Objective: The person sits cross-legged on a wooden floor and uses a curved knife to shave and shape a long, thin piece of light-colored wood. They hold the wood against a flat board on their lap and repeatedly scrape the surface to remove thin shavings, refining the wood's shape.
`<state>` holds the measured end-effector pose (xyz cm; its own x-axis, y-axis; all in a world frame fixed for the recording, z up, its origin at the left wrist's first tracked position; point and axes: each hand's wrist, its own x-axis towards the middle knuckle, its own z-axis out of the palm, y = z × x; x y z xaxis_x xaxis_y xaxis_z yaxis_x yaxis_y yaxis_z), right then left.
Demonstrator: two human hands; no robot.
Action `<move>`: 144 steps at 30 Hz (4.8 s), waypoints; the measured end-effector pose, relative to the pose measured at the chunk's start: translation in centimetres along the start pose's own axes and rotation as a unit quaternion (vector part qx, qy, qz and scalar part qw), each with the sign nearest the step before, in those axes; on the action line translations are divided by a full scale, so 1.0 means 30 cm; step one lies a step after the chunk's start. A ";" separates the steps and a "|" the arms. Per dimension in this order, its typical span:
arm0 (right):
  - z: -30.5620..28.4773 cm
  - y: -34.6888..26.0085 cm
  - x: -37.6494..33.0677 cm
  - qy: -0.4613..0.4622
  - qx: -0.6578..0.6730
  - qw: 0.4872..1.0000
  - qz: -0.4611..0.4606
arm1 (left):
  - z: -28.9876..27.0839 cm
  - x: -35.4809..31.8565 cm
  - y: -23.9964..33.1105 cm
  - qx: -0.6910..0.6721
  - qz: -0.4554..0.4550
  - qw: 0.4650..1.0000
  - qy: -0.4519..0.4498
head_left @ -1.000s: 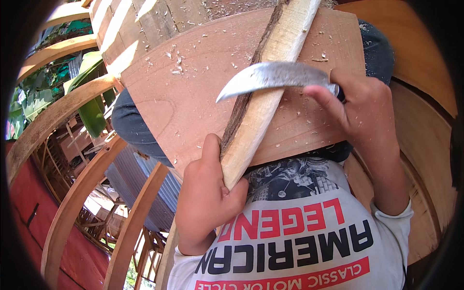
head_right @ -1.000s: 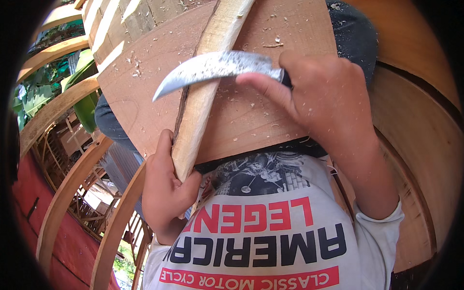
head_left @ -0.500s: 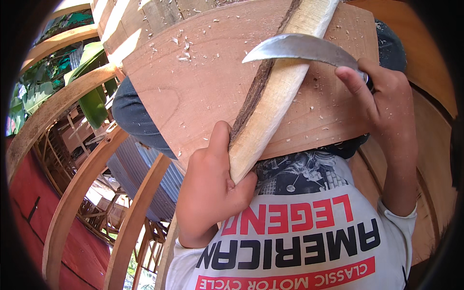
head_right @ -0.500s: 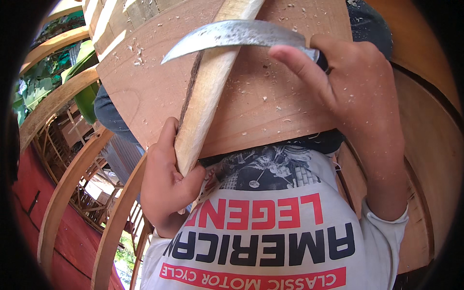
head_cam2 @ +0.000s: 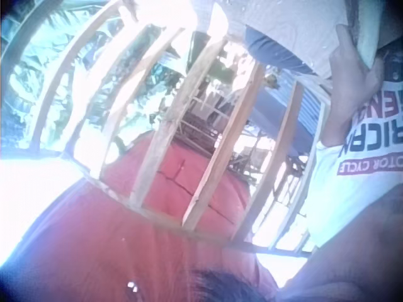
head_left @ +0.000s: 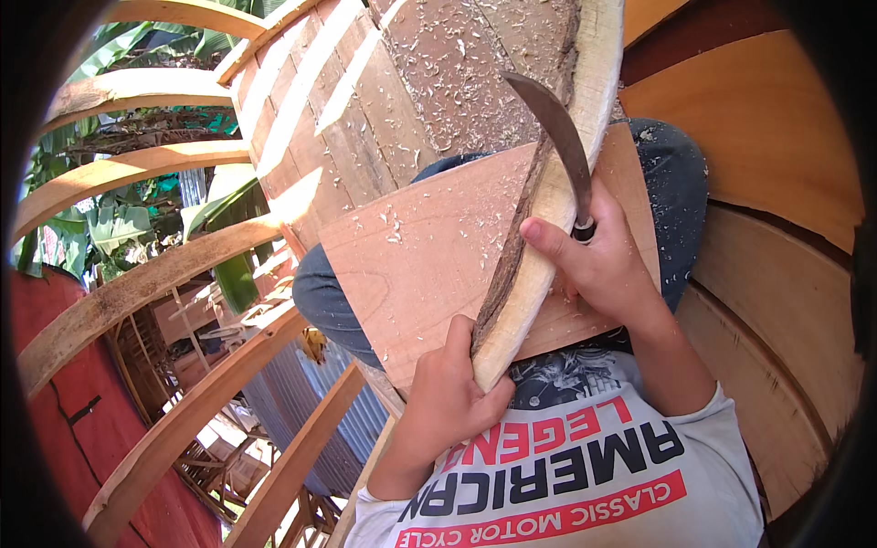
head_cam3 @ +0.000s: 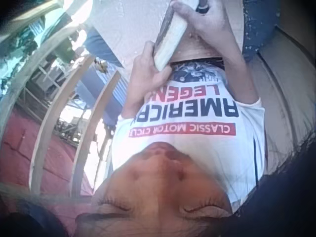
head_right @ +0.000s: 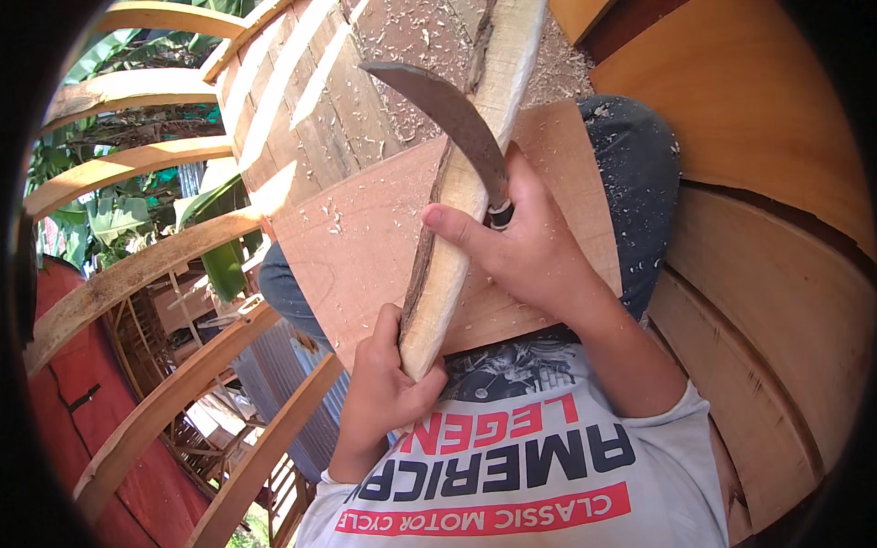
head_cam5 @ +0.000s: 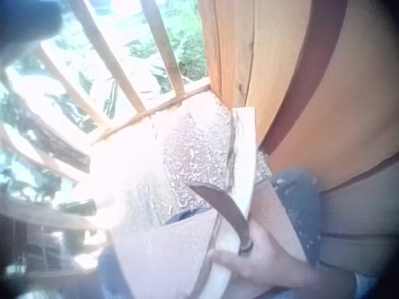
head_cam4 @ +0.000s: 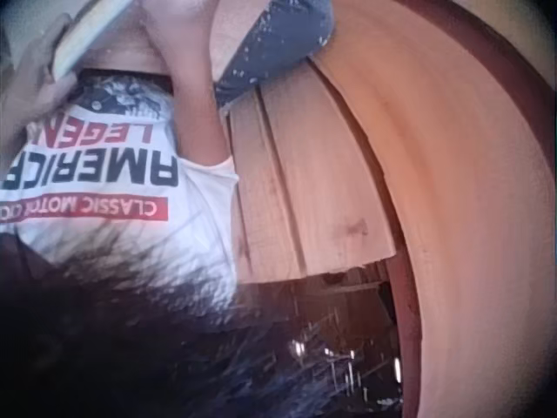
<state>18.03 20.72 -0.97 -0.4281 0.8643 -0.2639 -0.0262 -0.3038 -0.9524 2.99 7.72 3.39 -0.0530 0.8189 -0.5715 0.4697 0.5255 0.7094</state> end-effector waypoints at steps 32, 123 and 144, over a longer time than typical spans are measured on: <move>-0.186 -0.005 0.049 -0.116 0.010 0.988 0.099 | 0.302 -0.018 0.393 -0.159 0.579 0.797 -0.065; -0.131 -0.064 0.062 -0.052 -0.027 0.986 0.158 | 0.001 -0.092 0.086 -0.053 0.556 0.791 0.251; -0.131 -0.081 0.072 -0.061 -0.039 0.986 0.152 | 0.016 -0.032 0.139 0.007 0.512 0.818 0.262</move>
<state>20.72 24.91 0.16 -0.5105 0.6827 -0.5227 0.1868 -0.5054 -0.8425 5.42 9.01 6.72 0.0061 0.8165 0.5773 0.5138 -0.4978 0.6987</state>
